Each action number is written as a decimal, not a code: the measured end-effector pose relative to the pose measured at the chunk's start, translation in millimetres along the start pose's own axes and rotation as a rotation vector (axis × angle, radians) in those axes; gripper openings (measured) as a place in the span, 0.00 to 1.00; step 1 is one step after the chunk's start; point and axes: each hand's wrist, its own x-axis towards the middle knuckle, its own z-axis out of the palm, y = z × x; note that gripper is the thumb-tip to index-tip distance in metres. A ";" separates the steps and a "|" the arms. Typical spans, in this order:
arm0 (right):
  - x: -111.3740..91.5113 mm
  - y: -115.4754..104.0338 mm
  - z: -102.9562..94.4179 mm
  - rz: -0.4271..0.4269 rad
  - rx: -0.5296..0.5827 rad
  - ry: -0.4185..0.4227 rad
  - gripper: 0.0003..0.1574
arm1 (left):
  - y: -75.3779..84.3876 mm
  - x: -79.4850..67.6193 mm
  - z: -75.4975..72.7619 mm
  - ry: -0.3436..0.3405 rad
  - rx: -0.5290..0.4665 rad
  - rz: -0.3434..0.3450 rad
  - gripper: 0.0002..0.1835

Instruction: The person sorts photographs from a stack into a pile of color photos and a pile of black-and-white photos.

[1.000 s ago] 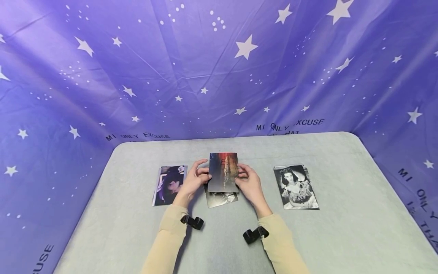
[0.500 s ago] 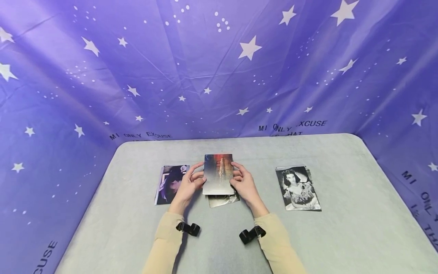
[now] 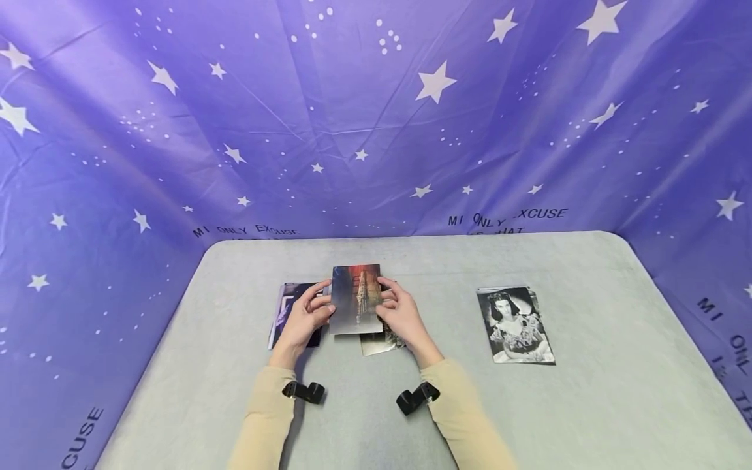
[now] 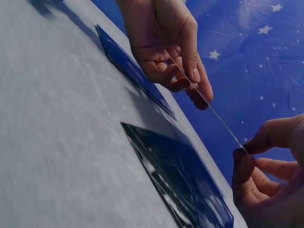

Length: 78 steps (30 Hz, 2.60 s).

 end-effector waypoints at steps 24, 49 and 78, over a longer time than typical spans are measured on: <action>12.4 0.4 65.6 -0.030 -0.046 -0.137 0.38 | 4.0 -16.5 -71.0 0.053 0.157 -0.012 0.29; 21.9 7.6 105.5 -0.067 -0.405 -0.177 0.39 | 16.5 -19.2 -106.1 0.084 0.440 -0.059 0.25; 14.7 1.6 69.0 -0.154 -0.388 -0.083 0.32 | 48.2 -39.2 -89.3 -0.029 0.507 -0.014 0.19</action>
